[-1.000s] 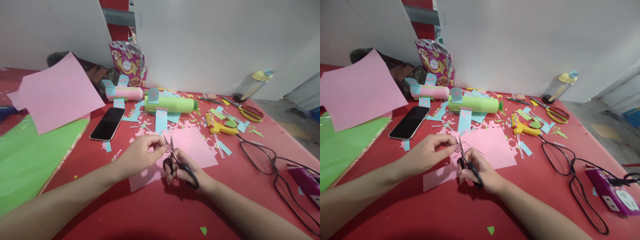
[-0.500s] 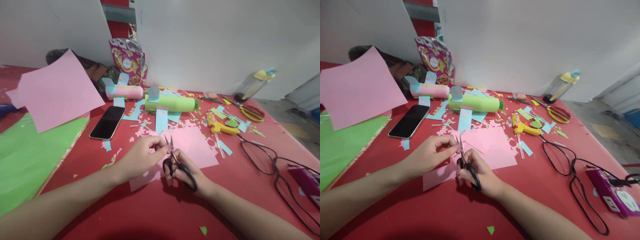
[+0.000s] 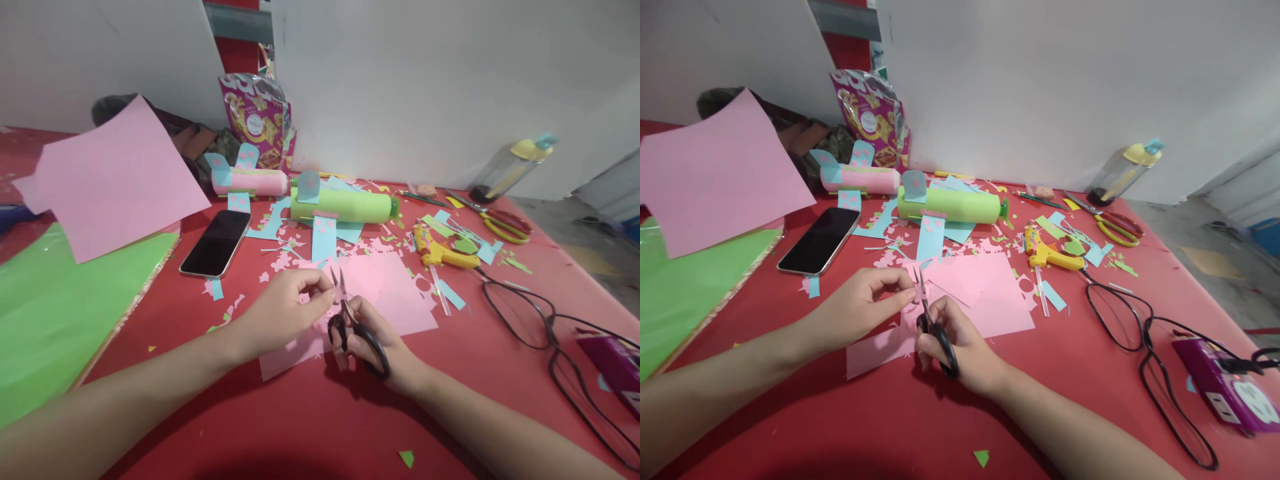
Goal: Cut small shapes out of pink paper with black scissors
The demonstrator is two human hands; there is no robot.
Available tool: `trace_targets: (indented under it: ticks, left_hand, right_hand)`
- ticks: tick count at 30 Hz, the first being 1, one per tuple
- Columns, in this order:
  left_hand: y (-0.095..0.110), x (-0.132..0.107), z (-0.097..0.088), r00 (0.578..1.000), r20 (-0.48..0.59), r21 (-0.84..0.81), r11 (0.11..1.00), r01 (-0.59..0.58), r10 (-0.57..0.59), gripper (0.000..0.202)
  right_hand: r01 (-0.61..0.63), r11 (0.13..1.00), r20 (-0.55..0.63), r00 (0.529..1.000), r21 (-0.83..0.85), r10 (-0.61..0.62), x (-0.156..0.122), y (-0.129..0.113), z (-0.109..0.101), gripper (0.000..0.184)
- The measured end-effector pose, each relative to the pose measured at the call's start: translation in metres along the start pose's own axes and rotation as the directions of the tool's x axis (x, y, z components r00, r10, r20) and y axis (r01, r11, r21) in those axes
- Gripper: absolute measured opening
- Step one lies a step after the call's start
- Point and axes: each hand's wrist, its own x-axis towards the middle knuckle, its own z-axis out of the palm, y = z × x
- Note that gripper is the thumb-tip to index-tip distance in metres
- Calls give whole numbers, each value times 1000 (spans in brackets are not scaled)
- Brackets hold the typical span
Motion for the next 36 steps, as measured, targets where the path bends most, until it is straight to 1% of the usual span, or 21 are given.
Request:
trace_targets:
  ticks: [13, 19, 23, 25, 28, 31, 33, 36]
  left_hand:
    - [0, 1, 2, 1000, 2, -9, 1000, 23, -23, 17]
    - [-1, 1, 2, 1000, -3, -3, 1000, 23, -23, 20]
    - [-2, 2, 2, 1000, -1, 13, 1000, 19, -19, 21]
    - [-3, 2, 2, 1000, 10, 5, 1000, 18, -18, 19]
    - [-5, 1, 3, 999, 40, -5, 1000, 27, -27, 19]
    - [-4, 0, 3, 996, 84, 32, 999, 7, -10, 18]
    - [-3, 0, 4, 991, 135, 74, 997, 3, -13, 16]
    - [-2, 0, 5, 971, 233, 147, 989, 26, -60, 15]
  right_hand:
    - [24, 999, -41, 999, 37, -22, 0, 3, 1, 34]
    - [16, 999, -61, 998, 50, -13, 1, 3, 2, 35]
    - [9, 998, -93, 996, 59, -3, 1, 5, 1, 38]
    - [30, 998, -125, 992, 61, -23, 2, 6, 0, 39]
    - [83, 994, -176, 982, 74, -69, 3, 8, -1, 39]
    - [137, 985, -217, 970, 102, -112, 3, 7, -2, 40]
    - [168, 982, -265, 954, 87, -140, 4, 6, -4, 39]
    - [182, 982, -348, 925, 45, -155, 7, 4, -6, 35]
